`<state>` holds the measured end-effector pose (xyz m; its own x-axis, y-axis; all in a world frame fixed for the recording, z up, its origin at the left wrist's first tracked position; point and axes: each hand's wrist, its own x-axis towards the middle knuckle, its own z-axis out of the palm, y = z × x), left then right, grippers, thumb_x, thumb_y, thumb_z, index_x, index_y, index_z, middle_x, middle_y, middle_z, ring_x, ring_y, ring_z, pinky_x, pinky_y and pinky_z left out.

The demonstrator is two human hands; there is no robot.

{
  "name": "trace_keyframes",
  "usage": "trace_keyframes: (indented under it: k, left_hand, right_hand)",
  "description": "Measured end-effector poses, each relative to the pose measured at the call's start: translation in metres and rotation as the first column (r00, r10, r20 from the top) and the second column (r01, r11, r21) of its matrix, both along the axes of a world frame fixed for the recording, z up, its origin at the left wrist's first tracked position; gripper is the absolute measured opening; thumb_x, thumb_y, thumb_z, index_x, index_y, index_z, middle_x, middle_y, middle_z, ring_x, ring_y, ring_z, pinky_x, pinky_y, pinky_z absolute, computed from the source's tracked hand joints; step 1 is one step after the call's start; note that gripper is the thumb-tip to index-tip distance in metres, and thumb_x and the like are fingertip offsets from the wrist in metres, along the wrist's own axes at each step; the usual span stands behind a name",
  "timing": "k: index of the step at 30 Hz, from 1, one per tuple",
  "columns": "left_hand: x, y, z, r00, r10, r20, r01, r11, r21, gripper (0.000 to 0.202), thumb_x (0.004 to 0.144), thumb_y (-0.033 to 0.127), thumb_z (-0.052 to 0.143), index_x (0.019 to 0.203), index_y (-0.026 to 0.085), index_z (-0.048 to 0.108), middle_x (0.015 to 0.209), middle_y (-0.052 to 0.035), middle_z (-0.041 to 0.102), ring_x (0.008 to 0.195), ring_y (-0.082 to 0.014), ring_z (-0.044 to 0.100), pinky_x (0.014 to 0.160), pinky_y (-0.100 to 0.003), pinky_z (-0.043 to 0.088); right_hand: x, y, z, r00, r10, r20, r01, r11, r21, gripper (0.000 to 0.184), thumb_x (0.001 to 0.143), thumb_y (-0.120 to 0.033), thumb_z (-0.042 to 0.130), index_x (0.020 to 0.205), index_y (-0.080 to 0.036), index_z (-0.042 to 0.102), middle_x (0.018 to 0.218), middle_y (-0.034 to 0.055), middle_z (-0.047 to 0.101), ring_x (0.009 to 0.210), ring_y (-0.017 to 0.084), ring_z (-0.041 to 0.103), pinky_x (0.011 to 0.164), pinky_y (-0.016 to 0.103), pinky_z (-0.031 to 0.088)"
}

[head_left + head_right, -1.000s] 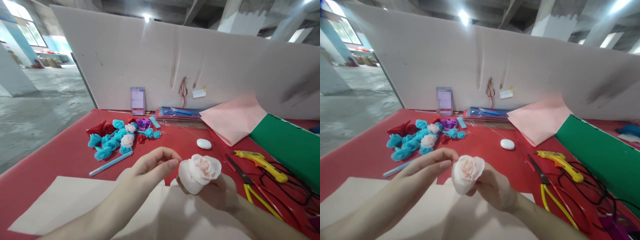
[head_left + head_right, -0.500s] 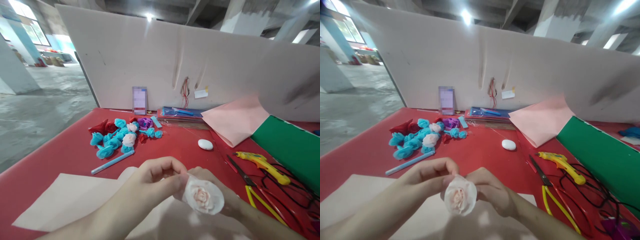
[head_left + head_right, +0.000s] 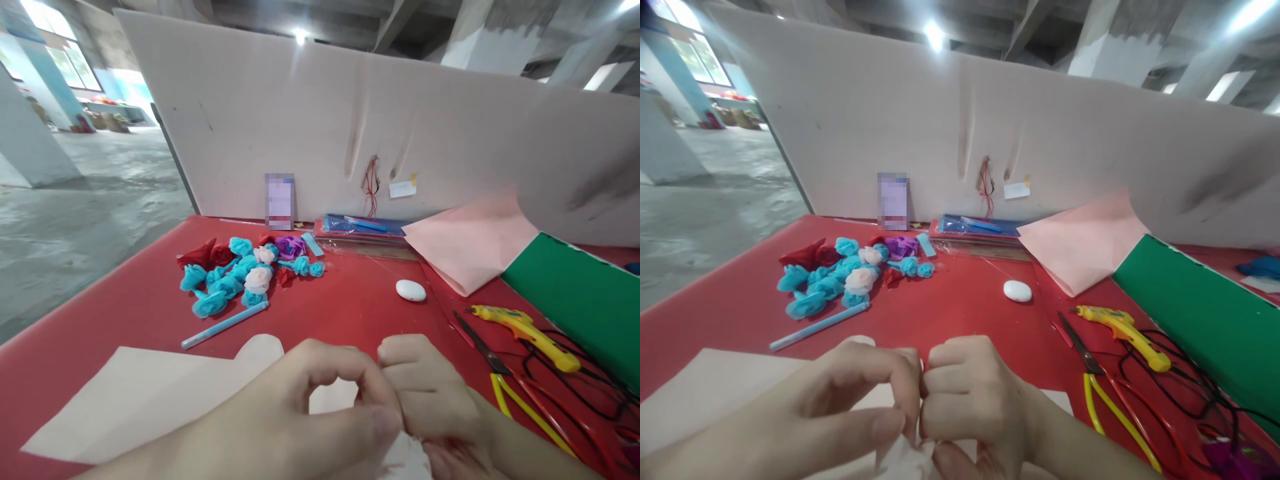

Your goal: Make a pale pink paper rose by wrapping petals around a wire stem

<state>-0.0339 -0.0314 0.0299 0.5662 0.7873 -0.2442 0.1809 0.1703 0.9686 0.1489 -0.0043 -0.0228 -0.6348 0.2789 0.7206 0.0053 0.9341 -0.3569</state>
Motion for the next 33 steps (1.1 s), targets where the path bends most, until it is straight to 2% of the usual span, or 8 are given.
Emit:
trace_keyframes:
  k: [7,12,15,18,24,26,31,33]
  left_hand:
    - [-0.007,0.003,-0.008,0.997,-0.077,0.0,0.076,0.986,0.149,0.001,0.079,0.024,0.062,0.08,0.024,0.061,0.081,0.0065,0.059,0.083,-0.0109,0.056,0.076,-0.017,0.043]
    - [-0.014,0.003,-0.007,0.99,0.017,-0.141,0.025,0.956,0.292,0.01,0.08,0.019,0.057,0.075,0.027,0.059,0.078,0.0089,0.06,0.074,-0.0085,0.058,0.068,-0.015,0.044]
    - [-0.019,-0.001,-0.006,0.973,0.112,-0.201,0.004,0.866,0.5,0.011,0.079,0.02,0.059,0.07,0.026,0.057,0.074,0.0091,0.06,0.069,-0.0083,0.056,0.067,-0.016,0.044]
    - [-0.025,-0.007,-0.007,0.953,0.209,-0.22,-0.007,0.74,0.673,0.01,0.079,0.021,0.061,0.077,0.03,0.057,0.075,0.0101,0.059,0.07,-0.0087,0.056,0.071,-0.017,0.044]
    - [-0.031,-0.004,-0.008,0.939,0.258,-0.226,0.036,0.58,0.814,0.012,0.086,0.018,0.05,0.087,0.029,0.053,0.08,0.0083,0.058,0.076,-0.0104,0.057,0.092,-0.027,0.039]
    - [-0.03,-0.003,-0.009,0.948,0.236,-0.215,0.042,0.576,0.816,0.013,0.086,0.017,0.051,0.091,0.029,0.054,0.085,0.0068,0.058,0.081,-0.0113,0.057,0.087,-0.027,0.043]
    - [-0.027,-0.005,-0.01,0.96,0.188,-0.207,0.019,0.696,0.718,0.009,0.085,0.021,0.054,0.085,0.03,0.055,0.08,0.0066,0.057,0.077,-0.012,0.057,0.071,-0.024,0.046]
    - [-0.027,-0.006,-0.009,0.962,0.201,-0.184,-0.004,0.685,0.728,0.012,0.084,0.018,0.055,0.083,0.03,0.054,0.078,0.0072,0.057,0.075,-0.012,0.057,0.073,-0.025,0.046]
  right_hand:
    - [0.0,0.005,-0.001,0.998,0.047,0.047,-0.049,0.998,0.047,0.025,0.087,-0.023,0.03,0.07,-0.019,0.048,0.061,0.0009,0.061,0.056,0.012,0.053,0.053,0.028,0.033]
    - [-0.001,0.009,0.01,0.992,0.008,0.128,-0.03,0.985,0.17,0.022,0.077,-0.016,0.039,0.055,-0.019,0.041,0.05,-0.0025,0.044,0.047,0.012,0.035,0.047,0.027,0.026]
    - [0.001,0.008,0.019,0.973,-0.103,0.207,0.043,0.961,0.274,0.024,0.072,-0.013,0.04,0.049,-0.017,0.041,0.047,-0.0032,0.036,0.047,0.012,0.022,0.045,0.028,0.015]
    - [0.003,0.004,0.027,0.945,-0.2,0.258,0.118,0.946,0.302,0.025,0.072,-0.012,0.041,0.048,-0.016,0.044,0.049,-0.0021,0.037,0.049,0.012,0.021,0.045,0.029,0.014]
    - [0.005,-0.002,0.03,0.918,-0.287,0.273,0.194,0.927,0.32,0.022,0.07,-0.01,0.043,0.049,-0.016,0.044,0.05,-0.0012,0.039,0.05,0.013,0.024,0.046,0.03,0.014]
    - [0.004,-0.002,0.03,0.914,-0.298,0.275,0.204,0.924,0.323,0.023,0.072,-0.01,0.043,0.049,-0.016,0.044,0.05,-0.0012,0.04,0.05,0.013,0.024,0.046,0.03,0.014]
    - [0.003,-0.003,0.031,0.916,-0.297,0.27,0.201,0.921,0.332,0.024,0.073,-0.012,0.042,0.049,-0.016,0.045,0.049,-0.0013,0.04,0.049,0.013,0.024,0.045,0.03,0.015]
    - [0.002,-0.003,0.031,0.906,-0.319,0.279,0.222,0.918,0.328,0.025,0.072,-0.011,0.041,0.048,-0.017,0.045,0.048,-0.0012,0.04,0.048,0.013,0.024,0.045,0.03,0.015]
